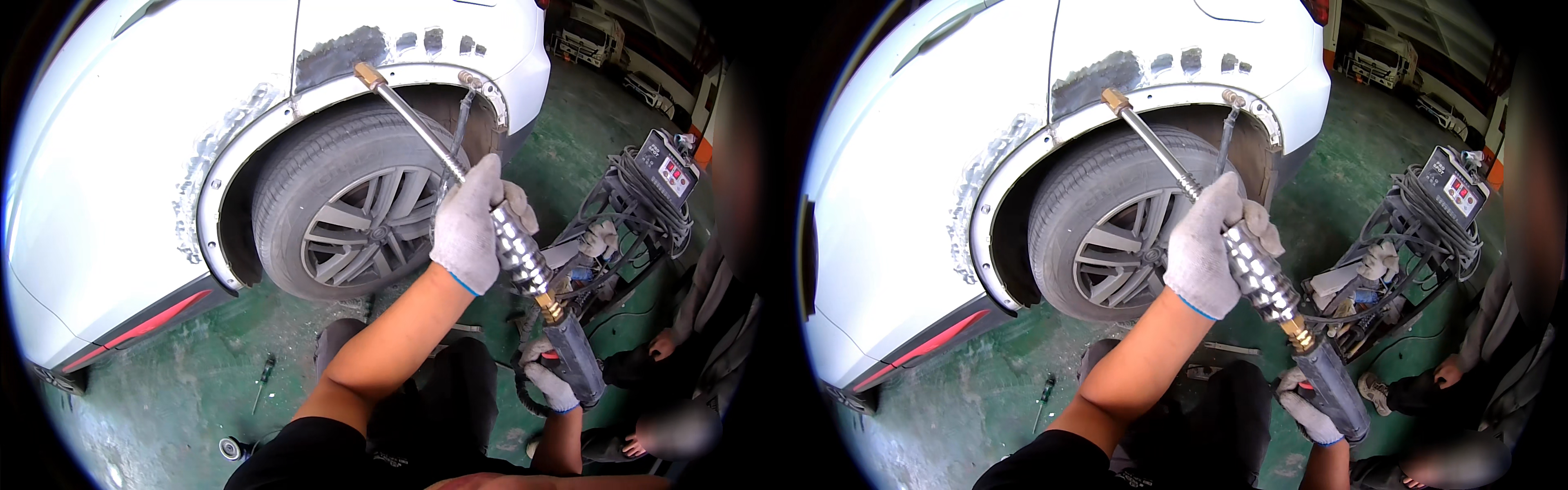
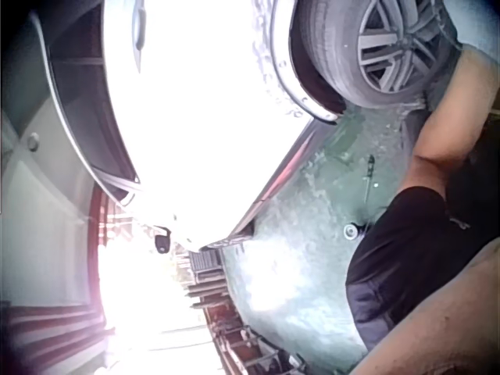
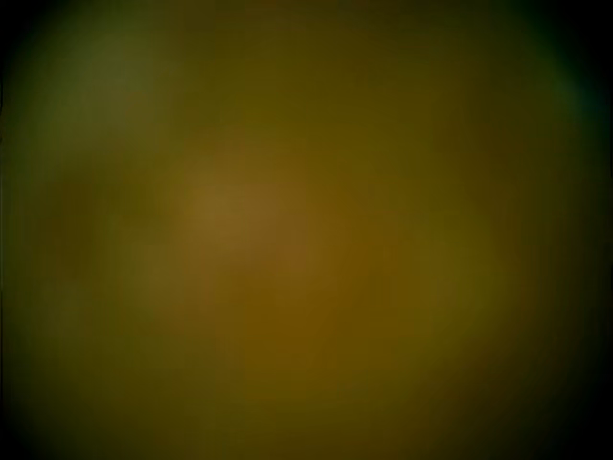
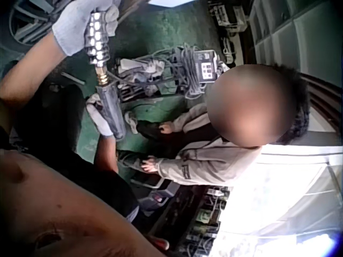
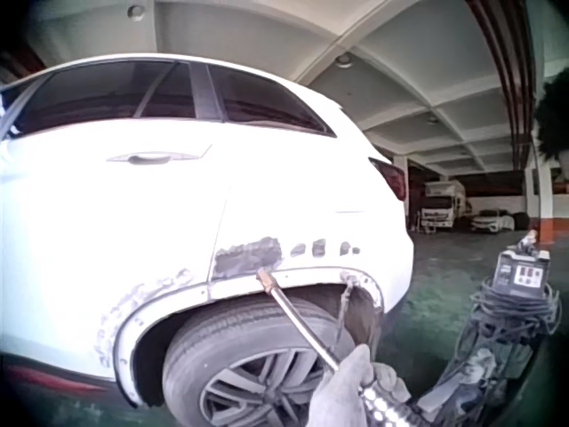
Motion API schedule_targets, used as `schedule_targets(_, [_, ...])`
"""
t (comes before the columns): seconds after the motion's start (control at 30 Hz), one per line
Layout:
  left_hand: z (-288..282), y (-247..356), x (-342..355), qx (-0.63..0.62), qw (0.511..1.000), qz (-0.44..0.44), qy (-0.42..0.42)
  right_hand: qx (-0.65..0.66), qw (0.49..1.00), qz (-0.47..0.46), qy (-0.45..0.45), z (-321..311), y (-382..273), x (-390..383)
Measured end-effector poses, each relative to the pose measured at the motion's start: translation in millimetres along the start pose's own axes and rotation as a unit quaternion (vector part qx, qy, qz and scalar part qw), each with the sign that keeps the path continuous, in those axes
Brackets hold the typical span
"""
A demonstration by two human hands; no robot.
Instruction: The person uses a spot welder to attach a puller stud to the rear bumper of a white car. They then use a hammer to tap the stud and the surrounding area. The person repeatedly uses the spot welder to heat and pull the stud, attempting to remove a dent from the bumper.
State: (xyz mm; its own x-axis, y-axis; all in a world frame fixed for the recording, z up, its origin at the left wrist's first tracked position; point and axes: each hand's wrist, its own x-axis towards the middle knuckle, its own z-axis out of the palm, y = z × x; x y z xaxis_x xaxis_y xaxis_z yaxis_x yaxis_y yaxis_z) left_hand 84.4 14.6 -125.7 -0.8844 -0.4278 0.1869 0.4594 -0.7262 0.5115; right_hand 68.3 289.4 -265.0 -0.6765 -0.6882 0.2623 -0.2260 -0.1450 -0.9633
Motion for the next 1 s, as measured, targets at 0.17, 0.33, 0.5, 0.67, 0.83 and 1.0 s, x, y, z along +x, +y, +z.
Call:
schedule_targets(0.17, [-8.9,16.5,16.7,-0.052,0.998,0.024,0.015,0.071,0.997,0.024,0.024,25.3,-11.2,18.1])
schedule_targets(0.33, [-12.7,20.4,19.6,-0.052,0.998,-0.006,-0.018,0.003,0.999,-0.047,-0.002,18.2,-10.3,21.5])
schedule_targets(0.5, [-15.3,46.6,40.0,-0.076,0.996,0.042,0.012,0.004,0.999,0.043,0.032,26.5,-28.7,11.6])
schedule_targets(0.67, [-6.2,16.8,13.7,-0.128,0.99,-0.012,-0.061,-0.222,0.972,-0.065,0.044,11.3,-34.9,24.8])
schedule_targets(0.83, [-29.3,14.7,33.5,-0.135,0.959,0.006,-0.25,-0.32,0.921,-0.215,0.059,9.8,-33.5,50.8])
schedule_targets(1.0, [-7.4,-2.2,11.6,0.35,0.925,0.083,0.118,0.396,0.916,0.031,-0.055,14.3,30.6,28.9])
